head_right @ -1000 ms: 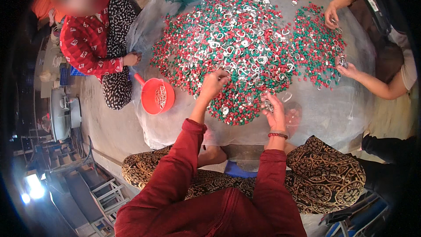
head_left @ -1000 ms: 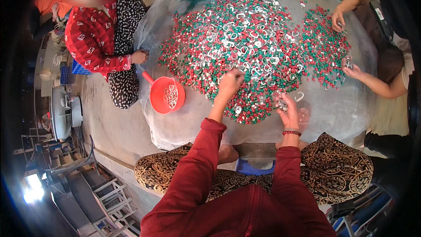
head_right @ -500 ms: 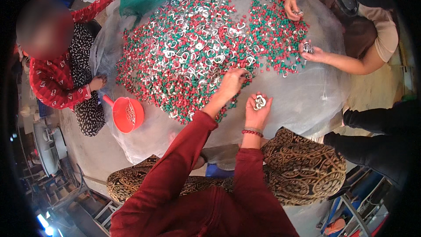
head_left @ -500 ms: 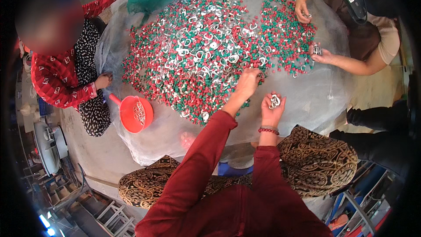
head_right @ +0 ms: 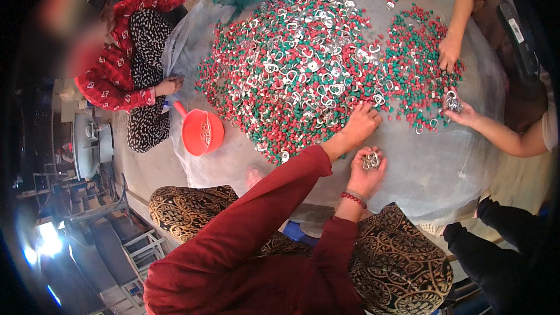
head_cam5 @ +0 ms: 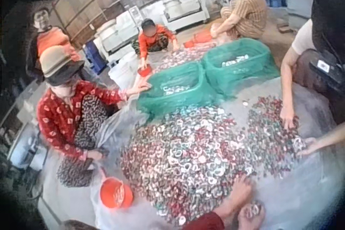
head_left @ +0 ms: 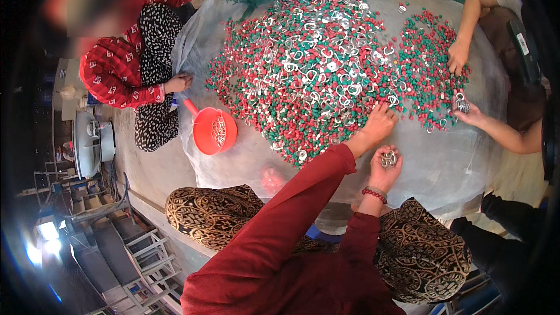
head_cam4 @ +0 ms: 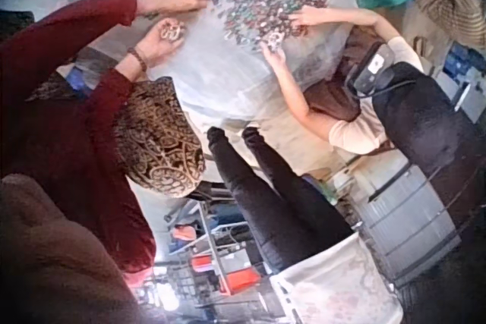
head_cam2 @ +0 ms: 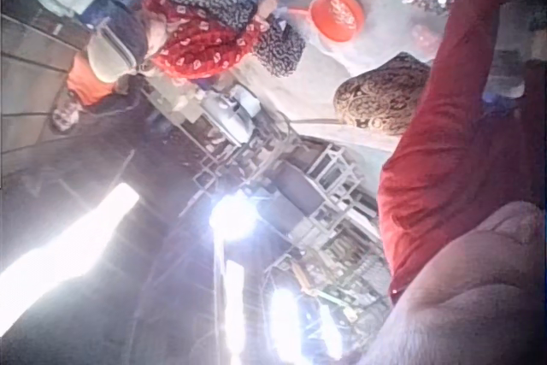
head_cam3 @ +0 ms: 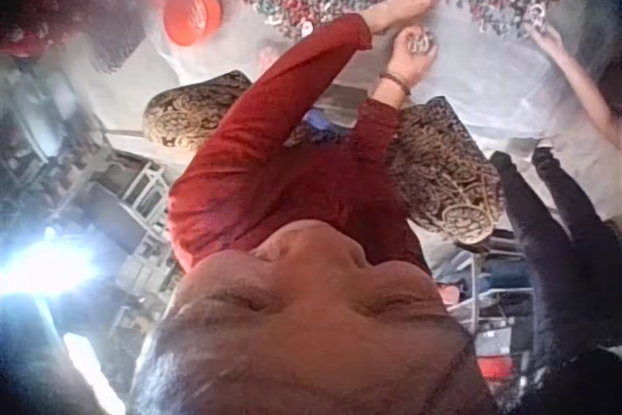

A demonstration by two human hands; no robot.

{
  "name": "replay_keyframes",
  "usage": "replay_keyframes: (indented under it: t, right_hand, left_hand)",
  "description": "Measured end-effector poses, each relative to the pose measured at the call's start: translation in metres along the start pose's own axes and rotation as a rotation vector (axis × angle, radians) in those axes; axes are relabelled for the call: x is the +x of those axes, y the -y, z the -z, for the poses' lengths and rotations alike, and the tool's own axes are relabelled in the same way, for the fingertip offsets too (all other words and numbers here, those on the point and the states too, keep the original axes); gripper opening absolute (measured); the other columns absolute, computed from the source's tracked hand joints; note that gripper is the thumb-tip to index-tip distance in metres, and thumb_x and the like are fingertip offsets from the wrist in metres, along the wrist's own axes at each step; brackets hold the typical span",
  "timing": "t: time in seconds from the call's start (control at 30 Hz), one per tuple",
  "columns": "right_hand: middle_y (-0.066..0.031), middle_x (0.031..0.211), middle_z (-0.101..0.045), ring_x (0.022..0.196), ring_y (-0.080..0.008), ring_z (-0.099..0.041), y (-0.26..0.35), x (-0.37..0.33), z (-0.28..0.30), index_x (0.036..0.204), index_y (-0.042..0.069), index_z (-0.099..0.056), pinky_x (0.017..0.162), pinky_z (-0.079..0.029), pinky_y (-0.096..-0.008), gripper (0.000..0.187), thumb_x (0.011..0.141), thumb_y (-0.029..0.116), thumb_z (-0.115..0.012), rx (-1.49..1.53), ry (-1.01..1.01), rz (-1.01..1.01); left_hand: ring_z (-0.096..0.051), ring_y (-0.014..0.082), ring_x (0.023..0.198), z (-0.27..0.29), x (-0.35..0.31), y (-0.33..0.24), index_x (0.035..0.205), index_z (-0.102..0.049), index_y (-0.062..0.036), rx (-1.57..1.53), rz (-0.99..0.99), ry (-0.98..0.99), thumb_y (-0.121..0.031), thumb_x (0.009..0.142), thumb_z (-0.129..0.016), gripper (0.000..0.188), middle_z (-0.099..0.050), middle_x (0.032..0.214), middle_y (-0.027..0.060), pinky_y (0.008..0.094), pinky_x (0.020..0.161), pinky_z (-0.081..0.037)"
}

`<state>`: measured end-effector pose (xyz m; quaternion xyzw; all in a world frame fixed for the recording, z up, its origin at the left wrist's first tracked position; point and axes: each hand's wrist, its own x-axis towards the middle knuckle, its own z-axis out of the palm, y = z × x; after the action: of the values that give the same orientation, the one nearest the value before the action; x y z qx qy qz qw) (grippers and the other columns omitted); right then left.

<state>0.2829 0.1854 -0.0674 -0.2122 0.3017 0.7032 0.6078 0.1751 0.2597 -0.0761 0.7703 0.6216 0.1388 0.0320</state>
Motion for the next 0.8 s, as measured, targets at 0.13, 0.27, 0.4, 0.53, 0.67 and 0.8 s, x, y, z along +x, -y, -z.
replay_keyframes:
  t: [0.13, 0.27, 0.4, 0.53, 0.67, 0.8]
  right_hand:
    - [-0.0131, 0.097, -0.060, 0.089, -0.0276, -0.055, 0.001, 0.003, -0.008, 0.094, 0.004, -0.055, 0.080, -0.046, -0.0423, 0.022, 0.091, 0.025, -0.048, -0.237, -0.157, 0.005]
    - [-0.0137, 0.100, -0.060, 0.089, -0.0320, -0.056, 0.001, 0.009, 0.001, 0.098, 0.005, -0.055, 0.088, -0.042, -0.0481, 0.027, 0.092, 0.029, -0.047, -0.269, -0.096, -0.099]
    - [-0.0112, 0.097, -0.062, 0.089, -0.0246, -0.058, -0.011, -0.001, -0.011, 0.099, 0.007, -0.057, 0.086, -0.045, -0.0426, 0.028, 0.092, 0.032, -0.047, -0.407, -0.084, -0.114]
    - [-0.0125, 0.093, -0.062, 0.080, -0.0226, -0.059, -0.005, -0.011, -0.024, 0.092, 0.007, -0.057, 0.054, -0.048, -0.0302, 0.026, 0.088, 0.032, -0.055, -0.409, -0.068, -0.170]
    - [-0.0114, 0.086, -0.055, 0.066, -0.0184, -0.044, 0.003, -0.009, -0.018, 0.088, 0.006, -0.056, 0.042, -0.035, -0.0251, 0.018, 0.087, 0.024, -0.058, -0.209, 0.133, -0.414]
    - [-0.0136, 0.085, -0.055, 0.070, -0.0223, -0.047, -0.004, -0.019, -0.027, 0.085, 0.006, -0.056, 0.047, -0.042, -0.0250, 0.017, 0.088, 0.023, -0.057, -0.019, 0.032, -0.379]
  left_hand:
    - [-0.051, 0.0233, 0.091, 0.049, -0.006, -0.010, 0.086, -0.063, -0.0118, -0.155, 0.119, -0.239, -0.013, 0.072, -0.060, 0.014, -0.057, 0.083, 0.0039, 0.0378, 0.081, -0.040]
    - [-0.054, 0.0279, 0.088, 0.075, -0.023, 0.013, 0.085, -0.066, -0.0064, -0.101, 0.269, -0.039, -0.012, 0.075, -0.060, 0.013, -0.059, 0.087, 0.0094, 0.0412, 0.077, -0.042]
    - [-0.054, 0.0311, 0.089, 0.117, -0.044, -0.009, 0.086, -0.067, -0.0057, -0.522, 0.280, 0.040, -0.018, 0.075, -0.062, 0.017, -0.059, 0.091, 0.0119, 0.0431, 0.078, -0.045]
    - [-0.054, 0.0320, 0.096, 0.123, -0.058, -0.005, 0.099, -0.065, -0.0071, -0.567, 0.242, -0.131, -0.018, 0.073, -0.065, 0.029, -0.060, 0.095, 0.0126, 0.0417, 0.083, -0.046]
    - [-0.051, 0.0321, 0.105, 0.086, -0.081, 0.089, 0.104, -0.061, -0.0065, -0.108, 0.284, -0.018, -0.001, 0.071, -0.058, 0.034, -0.056, 0.108, 0.0127, 0.0396, 0.088, -0.045]
    - [-0.050, 0.0321, 0.106, 0.070, -0.104, 0.113, 0.102, -0.059, -0.0064, -0.009, 0.227, 0.084, 0.003, 0.074, -0.052, 0.030, -0.053, 0.110, 0.0119, 0.0396, 0.090, -0.045]
